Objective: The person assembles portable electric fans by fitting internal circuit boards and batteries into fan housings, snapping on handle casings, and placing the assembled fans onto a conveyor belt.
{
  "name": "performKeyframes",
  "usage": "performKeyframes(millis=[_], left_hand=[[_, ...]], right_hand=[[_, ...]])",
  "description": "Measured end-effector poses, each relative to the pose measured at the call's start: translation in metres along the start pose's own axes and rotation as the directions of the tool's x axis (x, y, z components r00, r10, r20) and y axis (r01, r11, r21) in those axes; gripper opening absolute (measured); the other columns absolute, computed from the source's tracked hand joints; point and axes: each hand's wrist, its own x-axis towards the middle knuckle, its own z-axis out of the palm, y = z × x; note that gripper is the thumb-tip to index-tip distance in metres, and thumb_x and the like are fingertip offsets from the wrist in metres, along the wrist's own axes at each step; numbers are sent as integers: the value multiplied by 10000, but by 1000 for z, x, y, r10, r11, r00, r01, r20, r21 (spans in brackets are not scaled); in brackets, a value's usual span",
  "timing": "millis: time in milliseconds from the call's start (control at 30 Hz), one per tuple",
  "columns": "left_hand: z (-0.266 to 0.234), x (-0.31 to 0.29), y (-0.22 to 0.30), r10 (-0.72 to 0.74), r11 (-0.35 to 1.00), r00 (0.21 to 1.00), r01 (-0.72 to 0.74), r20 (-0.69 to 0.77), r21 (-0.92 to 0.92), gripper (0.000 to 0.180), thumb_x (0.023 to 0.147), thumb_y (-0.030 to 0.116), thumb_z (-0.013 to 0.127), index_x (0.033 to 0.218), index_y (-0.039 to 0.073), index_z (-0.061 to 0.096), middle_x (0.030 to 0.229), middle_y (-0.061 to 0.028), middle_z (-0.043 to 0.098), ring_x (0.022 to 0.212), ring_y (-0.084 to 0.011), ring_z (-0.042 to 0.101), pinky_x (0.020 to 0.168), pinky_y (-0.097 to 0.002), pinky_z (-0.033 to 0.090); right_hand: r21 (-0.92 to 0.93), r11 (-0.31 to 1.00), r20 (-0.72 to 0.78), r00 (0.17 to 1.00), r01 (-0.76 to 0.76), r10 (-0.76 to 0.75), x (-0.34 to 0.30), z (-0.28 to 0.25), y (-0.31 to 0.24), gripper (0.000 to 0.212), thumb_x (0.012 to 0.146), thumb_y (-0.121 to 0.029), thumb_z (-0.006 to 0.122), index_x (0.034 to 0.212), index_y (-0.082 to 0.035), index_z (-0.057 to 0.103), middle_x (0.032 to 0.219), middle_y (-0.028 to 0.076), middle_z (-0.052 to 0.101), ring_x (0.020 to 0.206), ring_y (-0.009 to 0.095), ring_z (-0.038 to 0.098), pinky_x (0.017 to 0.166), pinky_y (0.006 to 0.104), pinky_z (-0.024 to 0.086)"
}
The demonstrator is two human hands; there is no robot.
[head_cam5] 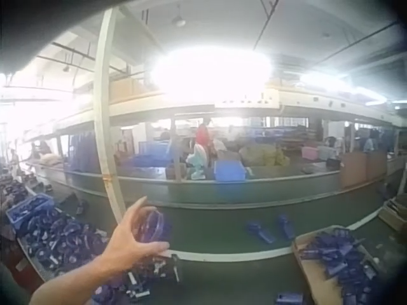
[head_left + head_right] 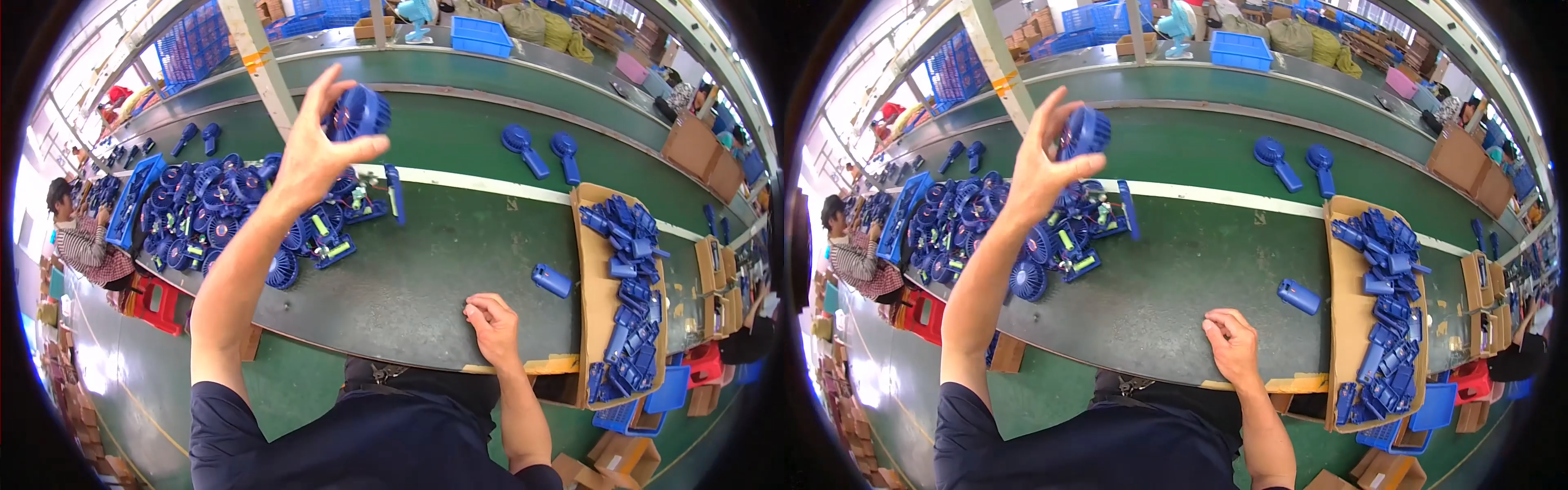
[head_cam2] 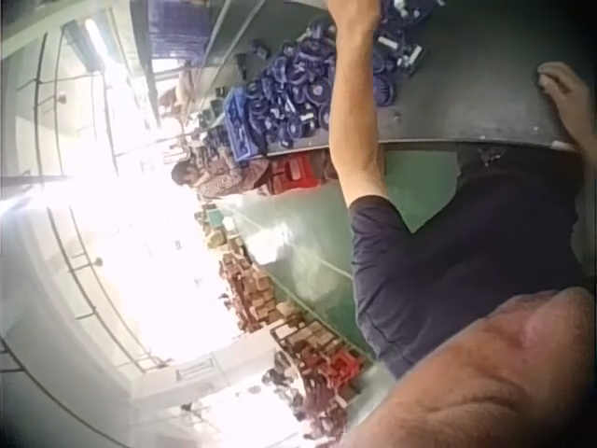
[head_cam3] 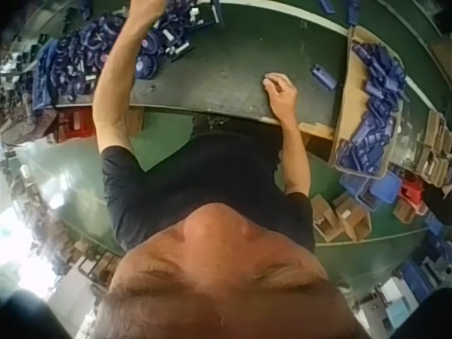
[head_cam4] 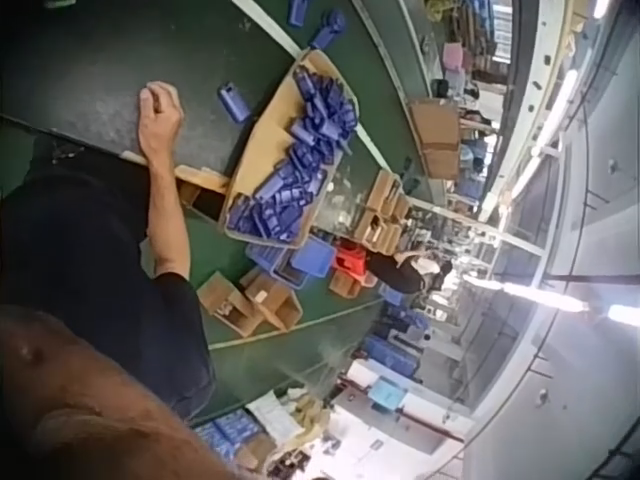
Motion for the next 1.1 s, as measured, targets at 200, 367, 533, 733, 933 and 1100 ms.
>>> performKeyframes(millis=[200,367,533,733,933,1100], left_hand=[[79,-93,-19,126,957,940,-199,317,209,1082,668,231,926,1551,-10,349,1470,-231,490,1371,-386,474,1179,-425,379],[149,-155,-28,95,984,871,-157,481,89,985,722,285,899,1528,18,399,1494,-233,472,1418,-411,430,1180,-477,379],[136,-147,-32,11,1000,811,-18,586,8,1040,693,337,918,1537,31,394,1549,-217,424,1468,-391,381,1218,-468,325],[114,-152,-73,-215,942,651,-59,728,331,815,736,239,860,1434,-1,516,1447,-199,531,1361,-370,495,1154,-440,405],[124,-161,-51,-388,878,673,62,630,474,591,765,169,816,1281,-18,596,1224,-169,638,1173,-351,604,1004,-419,486],[124,-201,-55,-554,379,391,904,735,-196,526,897,176,767,1330,18,514,982,-178,688,810,-313,736,704,-385,619]], right_hand=[[253,960,17,993,-120,119,-5,5,-21,410,910,-53,756,1286,48,627,1246,147,639,1059,183,669,861,297,575],[518,838,63,984,-173,164,-10,14,-38,695,932,-192,757,1469,60,395,1341,159,584,1223,224,591,954,366,553],[661,686,-9,911,-304,412,-9,-1,-39,380,981,-110,628,1325,-4,507,1198,117,671,1031,212,704,846,378,617],[727,649,-2,944,-225,330,-13,-5,-29,376,992,-190,644,1303,-10,532,1147,141,695,972,255,717,820,407,619],[712,682,-69,950,-166,304,-17,-14,-29,387,966,-226,685,1260,-4,567,1116,124,696,949,242,705,795,403,597],[740,668,-140,954,-78,267,-18,-24,-41,405,939,-113,666,1306,1,540,1164,131,679,996,233,696,815,413,605]])
